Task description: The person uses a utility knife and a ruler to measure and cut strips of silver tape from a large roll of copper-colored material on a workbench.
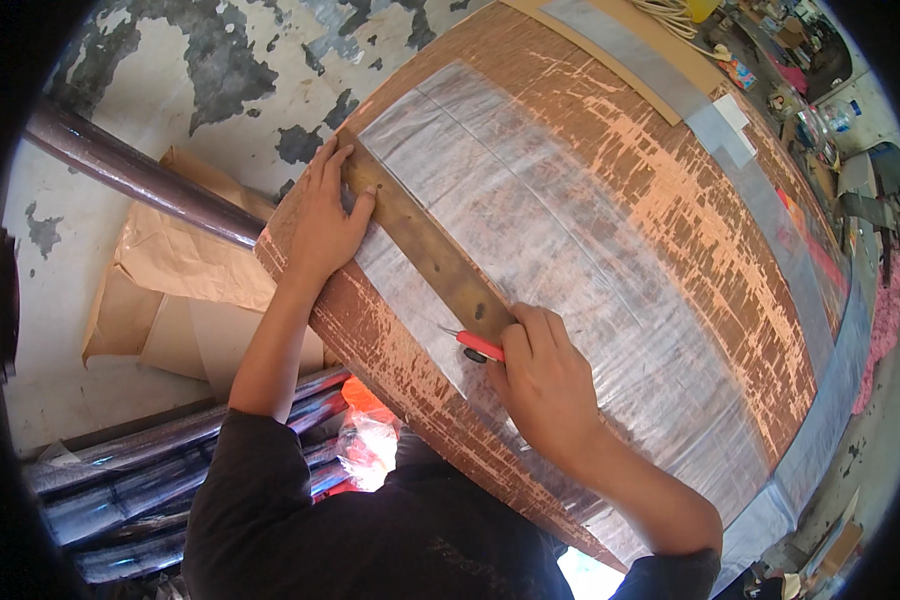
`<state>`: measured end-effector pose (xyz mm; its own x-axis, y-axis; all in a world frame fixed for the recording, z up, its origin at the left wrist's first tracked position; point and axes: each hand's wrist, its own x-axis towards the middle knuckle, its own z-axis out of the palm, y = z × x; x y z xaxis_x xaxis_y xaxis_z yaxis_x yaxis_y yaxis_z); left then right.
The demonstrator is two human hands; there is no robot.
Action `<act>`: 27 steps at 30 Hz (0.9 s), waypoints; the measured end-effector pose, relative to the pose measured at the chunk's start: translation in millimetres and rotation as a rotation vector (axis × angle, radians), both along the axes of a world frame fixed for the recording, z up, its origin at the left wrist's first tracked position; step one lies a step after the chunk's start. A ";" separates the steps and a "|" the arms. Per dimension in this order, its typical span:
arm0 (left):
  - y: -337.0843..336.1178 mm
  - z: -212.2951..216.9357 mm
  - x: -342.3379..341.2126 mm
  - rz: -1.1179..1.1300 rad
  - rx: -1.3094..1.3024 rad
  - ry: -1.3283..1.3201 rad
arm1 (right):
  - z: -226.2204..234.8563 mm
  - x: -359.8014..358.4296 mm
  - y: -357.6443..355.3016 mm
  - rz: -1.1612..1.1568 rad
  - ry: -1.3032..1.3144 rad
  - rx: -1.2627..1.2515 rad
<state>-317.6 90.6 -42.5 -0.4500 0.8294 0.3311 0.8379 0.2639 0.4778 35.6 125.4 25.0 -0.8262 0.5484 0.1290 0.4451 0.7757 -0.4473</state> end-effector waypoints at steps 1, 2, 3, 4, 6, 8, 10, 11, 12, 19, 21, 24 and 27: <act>0.5 0.6 0.3 0.001 -0.006 -0.002 | -0.4 0.1 0.1 0.002 0.005 0.010; 0.7 0.5 0.4 0.001 -0.011 -0.003 | -0.1 0.1 0.1 0.000 0.006 0.004; 0.7 -0.7 -0.4 -0.004 -0.011 0.005 | 0.6 0.0 0.1 -0.002 0.007 -0.002; 0.9 -2.4 -1.8 -0.009 -0.011 0.012 | 0.8 -0.1 0.2 -0.004 0.008 -0.008; 1.0 -3.4 -2.6 -0.011 -0.019 0.022 | 0.1 -0.3 0.3 -0.005 0.006 -0.004; 1.1 -2.6 -2.3 -0.005 -0.037 0.025 | -0.2 -0.2 0.2 -0.007 0.008 -0.002; 1.0 -2.9 -2.0 0.001 -0.032 0.050 | 0.5 -0.2 0.5 -0.007 0.013 -0.001; 0.8 -3.0 -1.9 0.004 -0.030 0.062 | 0.6 -0.4 0.6 -0.007 0.017 0.003; 0.9 -2.7 -1.5 0.004 -0.040 0.064 | 0.6 -0.4 0.8 -0.008 0.020 0.006; -0.8 3.3 1.0 -0.031 -0.073 0.093 | 4.2 -2.4 2.1 -0.026 0.008 0.002; -1.3 5.6 1.2 -0.032 -0.086 0.093 | 6.4 -3.1 2.6 -0.025 0.028 0.007; -2.5 7.3 1.6 -0.025 -0.105 0.090 | 25.3 -12.4 9.9 -0.085 -0.063 -0.131; -6.3 5.9 -0.8 -0.019 -0.117 0.098 | 41.0 -44.5 27.7 -0.116 -0.139 -0.311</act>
<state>-318.4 84.3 -36.6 -0.4046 0.8726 0.2736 0.8841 0.2968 0.3608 -8.9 153.1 66.0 -0.7541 0.6349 -0.1680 0.5954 0.5531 -0.5828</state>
